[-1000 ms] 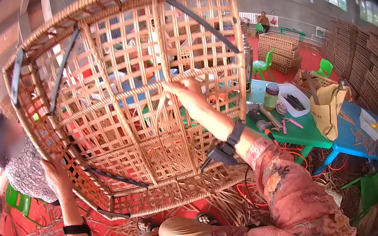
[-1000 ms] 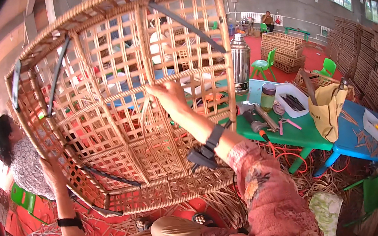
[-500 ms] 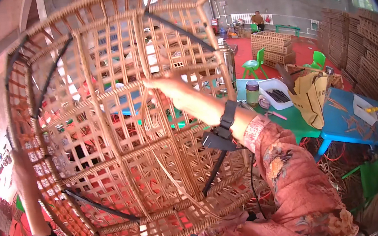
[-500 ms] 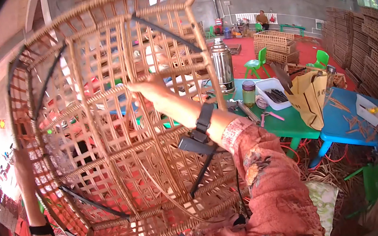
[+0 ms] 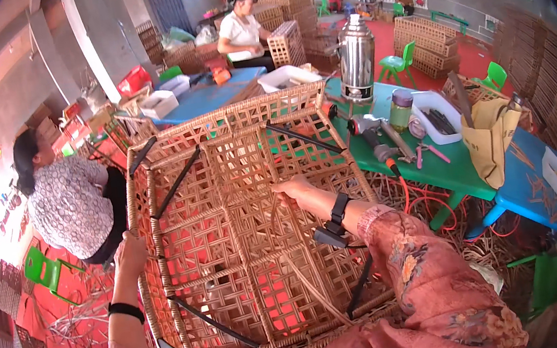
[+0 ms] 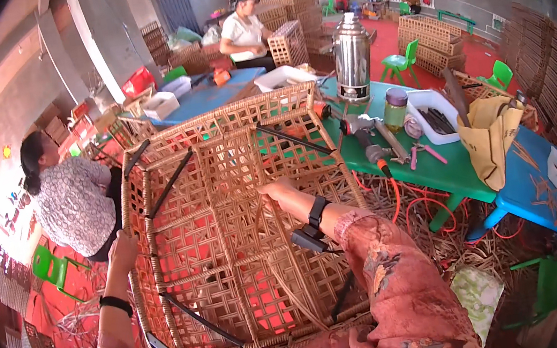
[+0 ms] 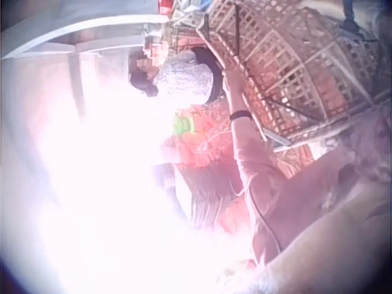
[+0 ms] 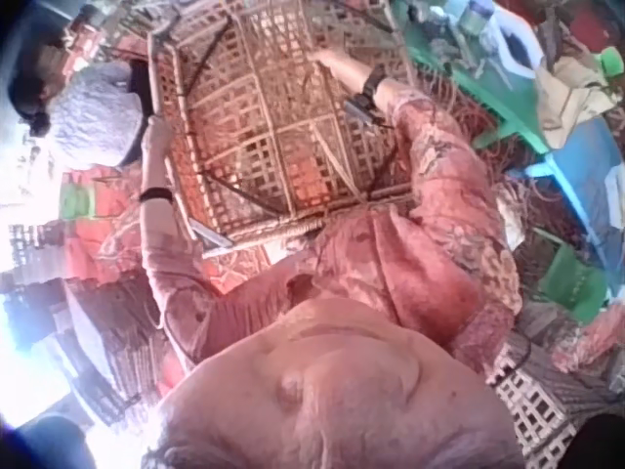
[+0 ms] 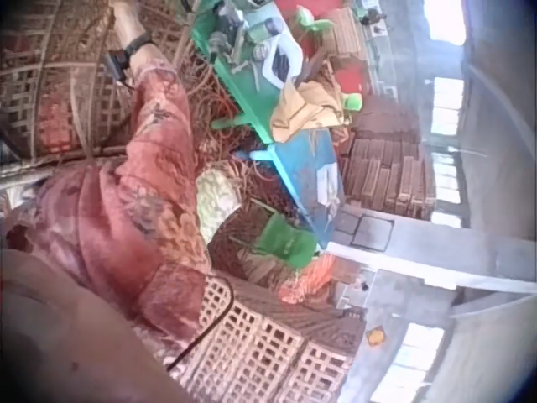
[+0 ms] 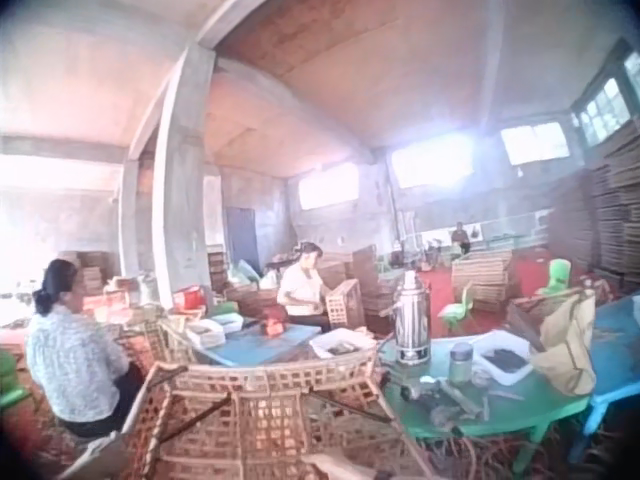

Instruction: Weaving and assembling a large bamboo or wicker furniture basket using strips.

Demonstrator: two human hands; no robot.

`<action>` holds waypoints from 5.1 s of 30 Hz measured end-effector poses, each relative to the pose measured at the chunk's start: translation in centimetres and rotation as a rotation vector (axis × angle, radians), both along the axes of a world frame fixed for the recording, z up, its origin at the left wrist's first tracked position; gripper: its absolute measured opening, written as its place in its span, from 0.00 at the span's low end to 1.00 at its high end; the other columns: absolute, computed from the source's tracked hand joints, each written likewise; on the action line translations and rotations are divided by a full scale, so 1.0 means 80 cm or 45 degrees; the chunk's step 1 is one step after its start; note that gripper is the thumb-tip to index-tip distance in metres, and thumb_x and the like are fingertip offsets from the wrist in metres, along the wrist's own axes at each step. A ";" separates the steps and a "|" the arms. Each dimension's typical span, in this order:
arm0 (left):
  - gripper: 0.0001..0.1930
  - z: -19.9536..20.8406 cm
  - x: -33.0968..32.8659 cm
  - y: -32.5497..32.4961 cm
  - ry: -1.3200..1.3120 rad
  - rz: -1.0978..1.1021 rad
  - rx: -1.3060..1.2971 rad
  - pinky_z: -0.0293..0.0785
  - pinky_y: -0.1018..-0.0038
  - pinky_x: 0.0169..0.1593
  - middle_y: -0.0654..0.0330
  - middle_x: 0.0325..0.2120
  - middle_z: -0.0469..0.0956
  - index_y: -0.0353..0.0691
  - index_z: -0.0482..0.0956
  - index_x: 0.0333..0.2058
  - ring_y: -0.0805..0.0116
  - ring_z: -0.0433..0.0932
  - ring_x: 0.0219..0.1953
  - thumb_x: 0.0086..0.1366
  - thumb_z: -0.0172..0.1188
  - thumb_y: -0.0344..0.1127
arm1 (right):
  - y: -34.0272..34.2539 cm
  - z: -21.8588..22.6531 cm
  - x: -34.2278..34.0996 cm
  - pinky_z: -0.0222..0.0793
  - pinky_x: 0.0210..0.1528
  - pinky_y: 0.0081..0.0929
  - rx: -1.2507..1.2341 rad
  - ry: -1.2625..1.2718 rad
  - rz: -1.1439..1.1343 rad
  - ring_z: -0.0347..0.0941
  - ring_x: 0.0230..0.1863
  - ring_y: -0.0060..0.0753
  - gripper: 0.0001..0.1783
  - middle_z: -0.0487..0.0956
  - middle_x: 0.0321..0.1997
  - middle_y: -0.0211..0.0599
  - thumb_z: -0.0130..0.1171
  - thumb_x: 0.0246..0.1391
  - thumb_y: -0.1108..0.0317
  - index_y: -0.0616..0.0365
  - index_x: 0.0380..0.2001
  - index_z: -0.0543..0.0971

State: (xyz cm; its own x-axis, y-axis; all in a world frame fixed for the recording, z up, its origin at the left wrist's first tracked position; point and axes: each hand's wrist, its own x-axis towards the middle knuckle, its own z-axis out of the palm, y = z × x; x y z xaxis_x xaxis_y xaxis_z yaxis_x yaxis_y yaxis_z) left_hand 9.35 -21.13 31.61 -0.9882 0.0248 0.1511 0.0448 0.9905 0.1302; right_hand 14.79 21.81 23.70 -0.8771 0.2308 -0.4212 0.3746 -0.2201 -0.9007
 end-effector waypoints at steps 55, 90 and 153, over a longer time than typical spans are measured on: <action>0.12 -0.136 -0.050 0.414 -1.258 0.132 1.943 0.74 0.67 0.36 0.57 0.33 0.72 0.42 0.73 0.38 0.63 0.72 0.35 0.61 0.61 0.41 | 0.063 -0.049 -0.057 0.72 0.19 0.25 0.452 -0.198 0.782 0.80 0.25 0.34 0.13 0.81 0.29 0.43 0.47 0.54 0.71 0.69 0.33 0.78; 0.05 -0.174 -0.056 0.411 -1.234 0.357 2.374 0.79 0.64 0.40 0.53 0.32 0.79 0.35 0.74 0.36 0.57 0.80 0.36 0.60 0.53 0.26 | 0.089 -0.005 -0.027 0.71 0.24 0.25 -0.138 -0.158 0.422 0.76 0.23 0.27 0.10 0.79 0.22 0.30 0.60 0.50 0.57 0.51 0.28 0.79; 0.08 -0.119 -0.063 0.290 -1.020 -0.433 1.676 0.67 0.80 0.22 0.59 0.20 0.76 0.32 0.77 0.28 0.73 0.74 0.20 0.59 0.57 0.32 | 0.299 0.029 -0.125 0.68 0.33 0.21 0.786 0.460 0.021 0.73 0.29 0.23 0.12 0.77 0.28 0.30 0.58 0.48 0.64 0.59 0.34 0.80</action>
